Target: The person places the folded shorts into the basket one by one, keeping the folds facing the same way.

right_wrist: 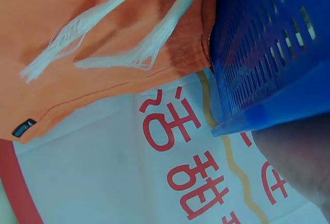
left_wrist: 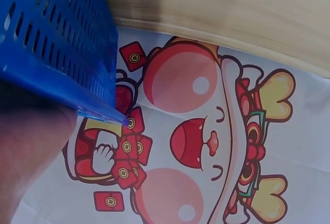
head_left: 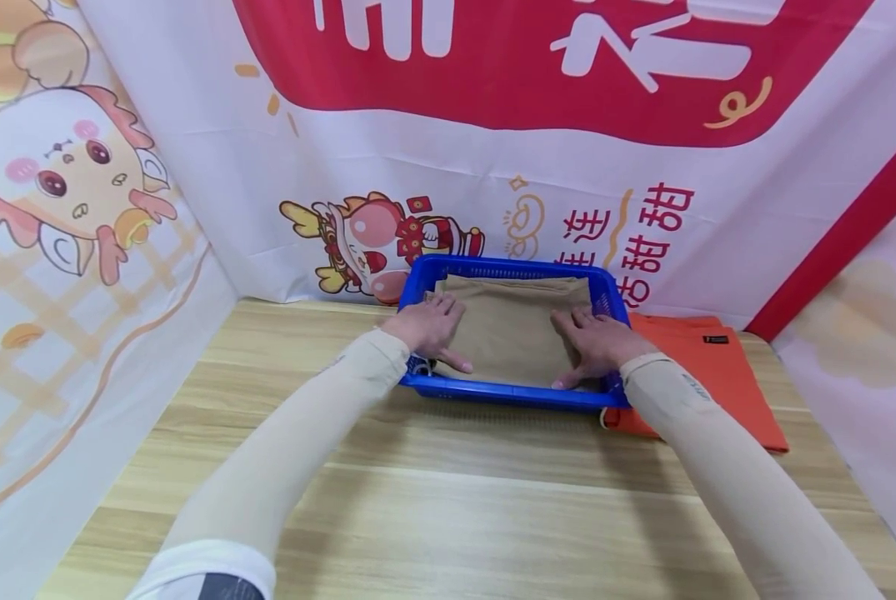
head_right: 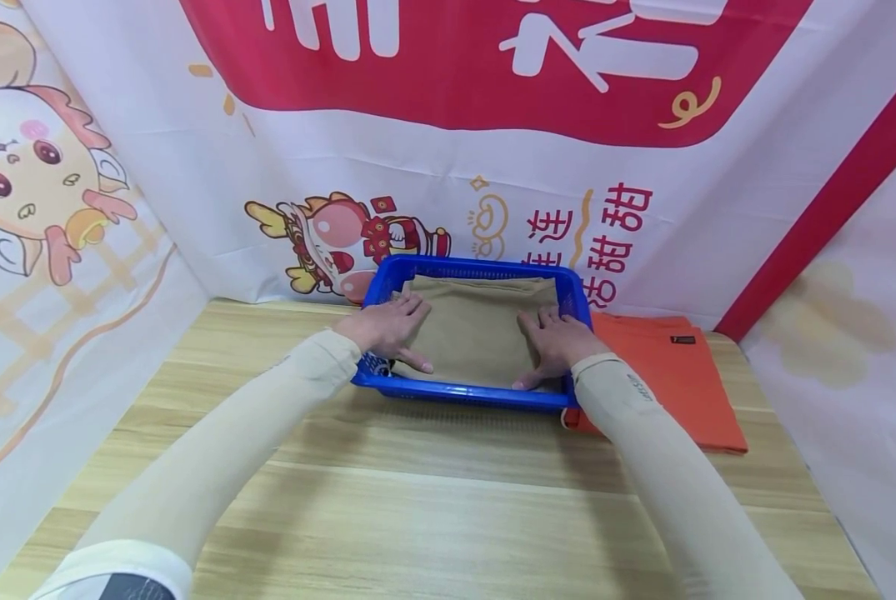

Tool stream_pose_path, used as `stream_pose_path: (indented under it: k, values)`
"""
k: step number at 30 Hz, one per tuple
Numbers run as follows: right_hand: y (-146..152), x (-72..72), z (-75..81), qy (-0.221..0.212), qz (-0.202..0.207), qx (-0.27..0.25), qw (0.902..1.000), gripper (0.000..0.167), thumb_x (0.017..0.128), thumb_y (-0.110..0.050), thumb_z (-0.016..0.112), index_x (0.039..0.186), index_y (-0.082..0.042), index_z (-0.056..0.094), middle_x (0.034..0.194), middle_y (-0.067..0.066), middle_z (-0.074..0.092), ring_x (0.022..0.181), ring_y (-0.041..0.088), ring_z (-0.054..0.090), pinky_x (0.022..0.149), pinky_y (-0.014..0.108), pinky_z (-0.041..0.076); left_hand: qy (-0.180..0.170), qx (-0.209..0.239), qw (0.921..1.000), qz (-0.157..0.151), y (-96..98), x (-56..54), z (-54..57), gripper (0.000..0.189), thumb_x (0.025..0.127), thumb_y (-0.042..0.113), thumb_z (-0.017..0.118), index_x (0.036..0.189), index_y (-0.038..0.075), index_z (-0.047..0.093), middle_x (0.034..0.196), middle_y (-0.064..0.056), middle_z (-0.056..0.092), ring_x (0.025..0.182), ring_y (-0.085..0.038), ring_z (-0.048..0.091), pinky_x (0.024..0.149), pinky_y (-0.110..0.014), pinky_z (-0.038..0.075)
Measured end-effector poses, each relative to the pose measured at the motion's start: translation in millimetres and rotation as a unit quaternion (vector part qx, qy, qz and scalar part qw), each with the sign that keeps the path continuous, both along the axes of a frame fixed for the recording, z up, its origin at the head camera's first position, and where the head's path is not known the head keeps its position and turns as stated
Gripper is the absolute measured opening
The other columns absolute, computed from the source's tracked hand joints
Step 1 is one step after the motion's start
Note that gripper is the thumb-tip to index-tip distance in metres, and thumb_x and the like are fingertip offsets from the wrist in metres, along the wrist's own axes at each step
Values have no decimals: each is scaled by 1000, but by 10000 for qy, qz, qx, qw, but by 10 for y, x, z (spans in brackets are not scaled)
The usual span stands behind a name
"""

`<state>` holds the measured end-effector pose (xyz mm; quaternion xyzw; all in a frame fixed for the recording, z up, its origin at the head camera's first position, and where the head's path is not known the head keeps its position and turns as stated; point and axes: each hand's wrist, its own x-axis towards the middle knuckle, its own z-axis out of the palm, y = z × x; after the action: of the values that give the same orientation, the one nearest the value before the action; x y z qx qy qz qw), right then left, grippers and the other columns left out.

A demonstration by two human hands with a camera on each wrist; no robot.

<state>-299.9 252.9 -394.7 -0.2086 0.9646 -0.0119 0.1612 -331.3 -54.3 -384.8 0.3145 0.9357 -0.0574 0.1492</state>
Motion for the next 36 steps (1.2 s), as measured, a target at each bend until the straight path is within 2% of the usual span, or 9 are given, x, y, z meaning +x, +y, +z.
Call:
stream_pose_path:
  k: [7, 12, 19, 23, 26, 31, 36]
  values:
    - [-31, 9, -31, -100, -27, 348, 9993, 122, 77, -72, 72, 162, -6, 16, 162, 29, 21, 150, 47, 15, 121, 59, 13, -64, -145, 9999, -8, 34, 14, -23, 116, 83, 78, 61, 160, 3, 19, 165, -23, 18, 152, -39, 16, 123, -48, 19]
    - [-34, 3, -53, -6, 58, 361, 9993, 120, 78, -72, 72, 162, -4, 19, 161, 30, 22, 149, 47, 18, 121, 59, 15, -75, -215, 9997, 14, 50, 25, -27, 115, 84, 77, 60, 161, 3, 18, 166, -23, 17, 153, -38, 14, 123, -47, 18]
    - [-7, 39, 23, 107, -48, -477, 9988, 109, 73, -68, 80, 152, -4, 42, 147, 25, 47, 133, 44, 45, 110, 62, 36, -33, 53, 10000, -65, 4, -8, 8, 112, 84, 80, 56, 161, 6, 21, 165, -22, 18, 152, -38, 16, 122, -48, 19]
    - [2, 74, 105, 80, -254, -944, 9952, 102, 77, -66, 78, 149, -1, 47, 150, 28, 44, 135, 46, 43, 110, 63, 36, -4, 347, 9994, -8, -33, -9, 48, 103, 88, 78, 52, 160, 8, 27, 165, -20, 20, 152, -37, 18, 122, -48, 19]
    - [24, 114, 153, 269, -298, -1233, 9916, 91, 84, -61, 75, 146, 1, 51, 148, 28, 46, 135, 47, 44, 109, 64, 37, 104, 680, 9976, 12, -50, 5, 85, 96, 91, 74, 52, 157, 7, 33, 164, -19, 25, 151, -37, 23, 122, -46, 21]
    - [64, 225, 202, 693, -227, -1665, 9833, 64, 93, -47, 72, 139, -3, 60, 136, 20, 61, 126, 40, 55, 103, 60, 45, 239, 1186, 9926, 54, -72, 82, 165, 90, 97, 63, 54, 158, 1, 29, 163, -20, 29, 149, -36, 27, 122, -45, 22]
    - [110, 379, 241, 1088, -39, -1989, 9740, 47, 96, -35, 72, 130, -3, 66, 124, 16, 68, 114, 34, 64, 96, 56, 52, 386, 1492, 9880, 43, -85, 211, 218, 83, 100, 55, 56, 158, 1, 30, 161, -19, 32, 149, -34, 29, 122, -44, 24]
